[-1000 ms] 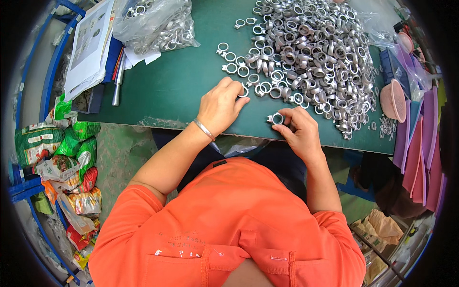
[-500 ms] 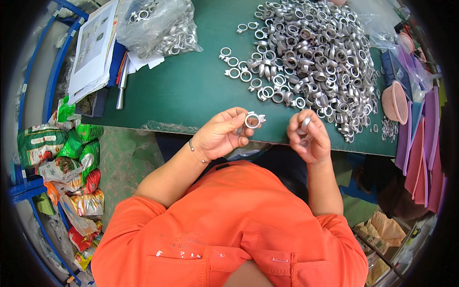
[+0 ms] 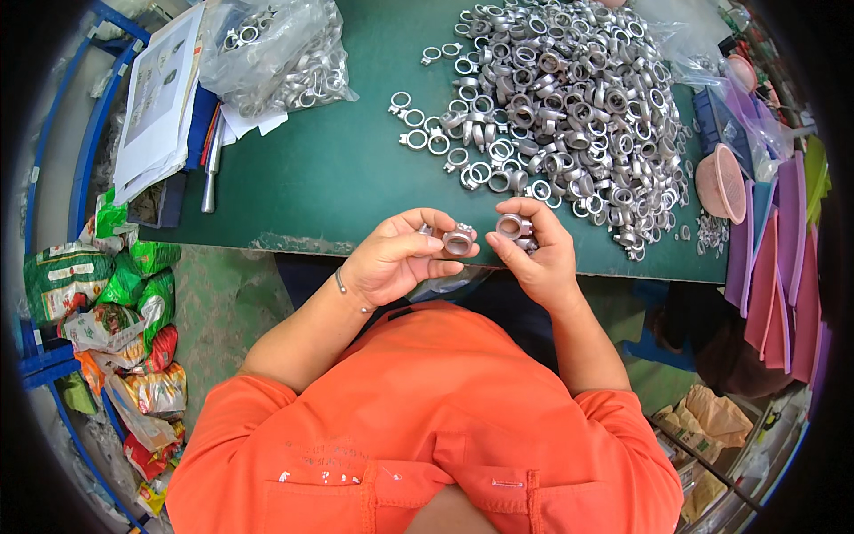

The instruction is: The person picks up small metal rings from a pile, rotates them by hand, and places them into a plastic bag or a separate pile.

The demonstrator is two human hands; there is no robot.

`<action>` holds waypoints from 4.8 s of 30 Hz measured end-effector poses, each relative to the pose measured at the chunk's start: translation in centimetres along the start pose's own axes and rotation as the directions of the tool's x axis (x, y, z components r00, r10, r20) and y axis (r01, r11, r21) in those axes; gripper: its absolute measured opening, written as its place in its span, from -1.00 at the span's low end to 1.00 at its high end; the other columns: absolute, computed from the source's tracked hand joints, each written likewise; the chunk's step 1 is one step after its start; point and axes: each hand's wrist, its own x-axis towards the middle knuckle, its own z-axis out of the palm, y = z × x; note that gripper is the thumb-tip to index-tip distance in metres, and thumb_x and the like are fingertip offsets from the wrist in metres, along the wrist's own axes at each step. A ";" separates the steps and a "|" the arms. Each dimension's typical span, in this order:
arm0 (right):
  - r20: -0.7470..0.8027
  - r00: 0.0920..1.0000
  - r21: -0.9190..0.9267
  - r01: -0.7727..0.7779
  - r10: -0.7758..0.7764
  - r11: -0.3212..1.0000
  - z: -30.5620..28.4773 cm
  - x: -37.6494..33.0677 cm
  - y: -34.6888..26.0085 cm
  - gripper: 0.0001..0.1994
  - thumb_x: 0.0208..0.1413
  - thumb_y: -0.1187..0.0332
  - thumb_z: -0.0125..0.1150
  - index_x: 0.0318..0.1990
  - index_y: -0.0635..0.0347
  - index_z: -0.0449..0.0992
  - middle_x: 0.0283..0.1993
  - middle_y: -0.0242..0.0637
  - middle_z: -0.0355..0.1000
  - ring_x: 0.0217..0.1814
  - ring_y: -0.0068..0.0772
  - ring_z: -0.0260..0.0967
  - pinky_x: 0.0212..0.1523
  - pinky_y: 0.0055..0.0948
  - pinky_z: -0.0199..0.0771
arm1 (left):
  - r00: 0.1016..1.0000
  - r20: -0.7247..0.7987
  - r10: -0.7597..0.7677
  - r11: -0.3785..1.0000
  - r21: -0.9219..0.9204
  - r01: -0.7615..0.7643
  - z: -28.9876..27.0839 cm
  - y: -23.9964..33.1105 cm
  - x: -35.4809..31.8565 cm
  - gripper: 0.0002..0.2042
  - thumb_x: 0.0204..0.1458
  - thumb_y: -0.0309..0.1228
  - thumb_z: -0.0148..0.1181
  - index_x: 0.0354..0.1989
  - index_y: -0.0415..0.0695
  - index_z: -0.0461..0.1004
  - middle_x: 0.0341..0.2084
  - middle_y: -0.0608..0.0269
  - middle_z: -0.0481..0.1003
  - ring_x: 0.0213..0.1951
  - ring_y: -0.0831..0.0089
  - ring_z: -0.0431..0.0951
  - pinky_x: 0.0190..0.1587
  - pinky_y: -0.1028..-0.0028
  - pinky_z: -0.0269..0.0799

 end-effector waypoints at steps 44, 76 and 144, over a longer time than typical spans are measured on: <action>0.124 0.990 -0.817 0.141 -0.069 0.559 0.0 0.4 -0.1 -0.65 -0.19 0.20 0.34 -0.37 0.22 0.35 -0.43 -0.20 0.38 -0.41 -0.10 0.39 -0.47 -0.24 0.37 | 0.828 0.100 0.552 -0.053 0.995 -0.085 1.5 1.7 0.1 -0.76 -0.18 -0.59 0.20 -0.29 -0.22 0.35 -0.49 0.14 0.35 -0.47 0.30 0.43 -0.39 0.43 0.36; 0.003 1.000 -0.419 0.022 -0.023 0.908 0.0 3.0 0.1 -0.86 -0.05 0.35 0.24 -0.40 0.23 0.51 -0.48 -0.26 0.40 -0.52 -0.40 0.39 -0.55 -0.48 0.39 | 0.994 0.106 -0.005 0.975 -0.222 0.028 -0.5 0.0 0.2 -0.70 0.21 -0.25 -0.14 -0.02 -0.20 0.28 -0.50 0.32 0.30 -0.66 0.71 0.14 -0.71 0.73 0.01; 0.188 0.976 0.928 -0.213 0.109 0.307 -6.2 -0.3 1.8 -0.81 0.11 0.44 -0.02 -0.13 0.23 0.38 -0.53 -0.31 0.29 -0.56 -0.53 0.22 -0.74 -0.66 0.11 | 0.815 0.265 0.515 -0.292 0.948 -0.124 2.4 1.3 -1.6 -0.68 -0.22 -0.47 0.32 -0.28 -0.22 0.35 -0.40 0.14 0.30 -0.53 0.33 0.36 -0.44 0.43 0.33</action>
